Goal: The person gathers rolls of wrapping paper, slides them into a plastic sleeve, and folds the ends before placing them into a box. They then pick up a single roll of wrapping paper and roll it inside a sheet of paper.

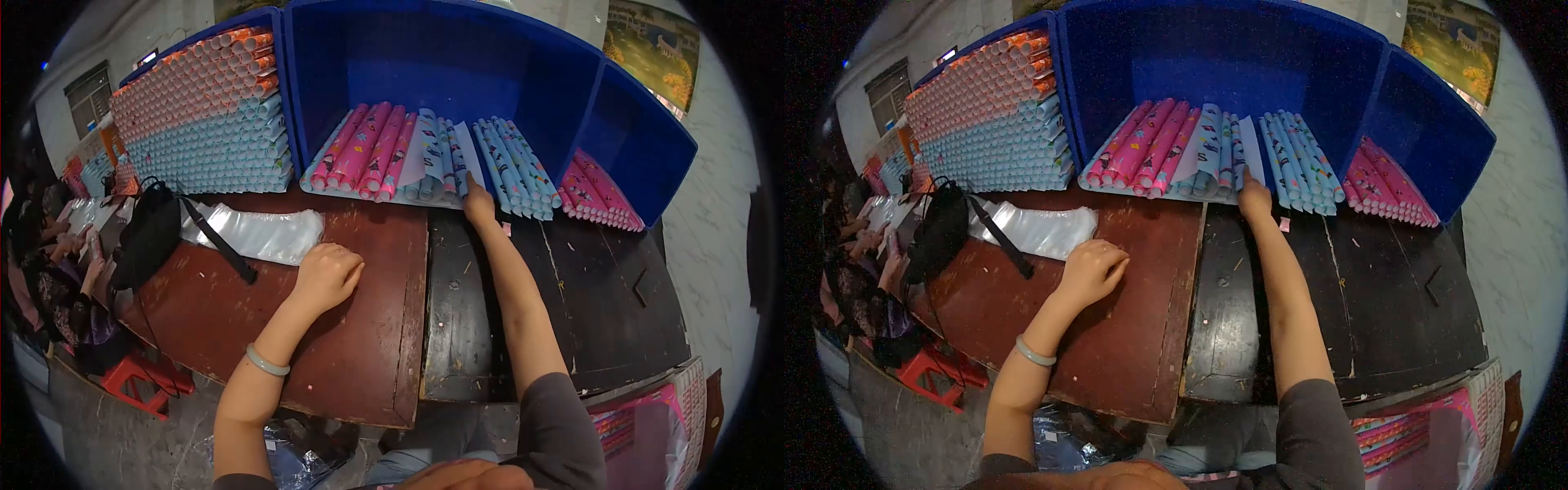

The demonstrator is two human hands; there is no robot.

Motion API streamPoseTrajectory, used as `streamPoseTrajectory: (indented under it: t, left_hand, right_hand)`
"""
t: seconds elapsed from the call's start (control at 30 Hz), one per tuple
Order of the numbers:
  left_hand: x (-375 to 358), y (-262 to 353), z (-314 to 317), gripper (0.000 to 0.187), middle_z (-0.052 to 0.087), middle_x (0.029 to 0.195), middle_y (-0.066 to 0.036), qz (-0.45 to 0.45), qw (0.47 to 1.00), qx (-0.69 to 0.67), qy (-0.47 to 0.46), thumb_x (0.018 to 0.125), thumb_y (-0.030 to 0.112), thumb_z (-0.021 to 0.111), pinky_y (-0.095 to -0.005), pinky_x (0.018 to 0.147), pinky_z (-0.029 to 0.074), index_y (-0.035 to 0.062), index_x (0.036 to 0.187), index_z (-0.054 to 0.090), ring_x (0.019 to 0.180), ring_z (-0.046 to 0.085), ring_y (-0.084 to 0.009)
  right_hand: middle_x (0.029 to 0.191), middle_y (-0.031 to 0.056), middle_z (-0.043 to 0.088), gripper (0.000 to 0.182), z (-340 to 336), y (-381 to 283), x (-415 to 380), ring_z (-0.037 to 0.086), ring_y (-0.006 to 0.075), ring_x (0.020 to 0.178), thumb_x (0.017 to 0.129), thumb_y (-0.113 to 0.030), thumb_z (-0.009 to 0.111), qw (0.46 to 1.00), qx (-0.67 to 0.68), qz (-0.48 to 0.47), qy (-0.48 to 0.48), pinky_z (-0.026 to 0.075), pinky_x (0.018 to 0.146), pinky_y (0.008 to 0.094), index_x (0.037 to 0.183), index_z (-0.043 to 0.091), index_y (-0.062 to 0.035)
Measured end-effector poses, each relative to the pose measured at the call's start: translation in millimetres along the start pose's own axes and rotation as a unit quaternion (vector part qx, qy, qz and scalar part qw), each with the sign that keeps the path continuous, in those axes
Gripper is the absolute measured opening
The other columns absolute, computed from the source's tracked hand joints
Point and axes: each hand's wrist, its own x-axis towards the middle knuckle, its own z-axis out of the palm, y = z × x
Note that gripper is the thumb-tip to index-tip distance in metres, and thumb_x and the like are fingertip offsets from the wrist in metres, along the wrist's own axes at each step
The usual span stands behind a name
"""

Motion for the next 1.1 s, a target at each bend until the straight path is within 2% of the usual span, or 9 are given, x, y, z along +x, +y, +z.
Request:
streamPoseTrajectory:
  t: [0.27,0.43,0.6,0.67,0.73,0.77,0.9,1.0,1.1]
  left_hand:
    - [-1.1,-0.6,0.9,0.008,0.067,0.078,-0.01,-0.01,1.0,-0.002,-0.01,0.079,0.013,0.066,-0.0388,0.071,0.049,0.0052,0.078,0.067,0.077,0.063,-0.0279]
    - [-0.8,0.7,0.7,0.008,0.067,0.08,-0.011,0.003,1.0,-0.005,-0.013,0.079,0.013,0.065,-0.0391,0.072,0.049,0.005,0.079,0.068,0.078,0.063,-0.0284]
    - [3.6,12.0,-3.7,0.007,0.066,0.075,-0.011,0.029,0.999,-0.019,0.018,0.078,0.012,0.065,-0.0391,0.072,0.049,0.0047,0.078,0.067,0.075,0.064,-0.0282]
    - [6.2,22.1,-7.1,0.011,0.067,0.08,-0.011,0.009,0.997,-0.062,0.051,0.079,0.013,0.066,-0.0383,0.074,0.05,0.0036,0.086,0.068,0.077,0.064,-0.0293]
    - [7.9,37.0,-13.3,0.021,0.069,0.09,-0.01,-0.011,0.997,-0.071,0.017,0.081,0.011,0.066,-0.036,0.08,0.05,0.0035,0.101,0.067,0.086,0.066,-0.0278]
    - [10.5,45.0,-14.6,0.025,0.069,0.095,-0.01,-0.037,0.986,-0.156,0.041,0.082,0.009,0.066,-0.0354,0.082,0.05,0.0039,0.107,0.066,0.091,0.065,-0.0265]
    - [40.7,75.1,-36.2,0.04,0.059,0.125,-0.012,0.051,0.975,-0.212,0.047,0.083,0.007,0.067,-0.0358,0.096,0.044,0.0052,0.123,0.058,0.116,0.055,-0.0278]
    - [67.8,89.2,-44.2,0.046,0.054,0.131,-0.011,0.157,0.98,-0.092,-0.083,0.08,0.016,0.07,-0.0418,0.1,0.04,0.0071,0.123,0.058,0.121,0.05,-0.0321]
    - [72.0,81.7,-32.9,0.045,0.061,0.117,-0.015,0.155,0.916,-0.2,-0.311,0.079,0.022,0.073,-0.0404,0.093,0.045,0.0028,0.118,0.06,0.11,0.057,-0.0317]
  right_hand:
    - [0.104,0.0295,0.061,0.061,-36.9,26.7,-29.4,0.059,0.0455,0.089,0.076,0.003,0.047,0.977,0.149,-0.057,0.139,0.048,0.08,0.0475,0.136,0.045,-0.0041]
    - [0.136,0.0203,0.05,0.058,-95.2,42.7,-93.8,0.048,0.0293,0.126,0.082,0.007,0.037,0.949,0.315,0.007,0.015,0.037,0.102,0.0342,0.138,0.044,-0.0038]
    - [0.135,0.0165,0.052,0.06,-161.1,50.1,-188.5,0.047,0.0219,0.125,0.081,0.01,0.034,0.931,0.359,-0.062,-0.023,0.033,0.104,0.0299,0.14,0.043,-0.0024]
    - [0.133,0.0191,0.053,0.063,-184.3,57.5,-219.7,0.05,0.0274,0.123,0.079,0.012,0.036,0.93,0.36,-0.063,-0.028,0.034,0.104,0.0323,0.14,0.042,-0.0022]
    - [0.121,0.0215,0.058,0.068,-211.3,67.5,-245.3,0.058,0.0342,0.104,0.074,0.014,0.043,0.953,0.234,-0.189,-0.028,0.042,0.093,0.0359,0.14,0.041,-0.001]
    - [0.099,0.0193,0.061,0.07,-228.4,70.2,-254.7,0.054,0.0354,0.082,0.071,0.011,0.051,0.959,0.182,-0.214,-0.049,0.043,0.078,0.0378,0.139,0.041,0.0009]
    - [0.077,0.0106,0.052,0.065,-272.3,73.2,-271.9,0.05,0.0273,0.072,0.071,0.005,0.057,0.932,0.096,-0.344,-0.055,0.04,0.071,0.035,0.135,0.046,0.0012]
    - [0.07,0.0012,0.047,0.056,-292.4,67.7,-281.5,0.05,0.0168,0.068,0.077,-0.005,0.053,0.871,-0.077,-0.472,-0.111,0.04,0.072,0.0307,0.133,0.049,-0.0027]
    - [0.069,-0.0004,0.046,0.052,-295.2,58.0,-289.6,0.051,0.0153,0.068,0.079,-0.008,0.053,0.829,-0.082,-0.54,-0.121,0.042,0.073,0.0298,0.131,0.052,-0.0049]
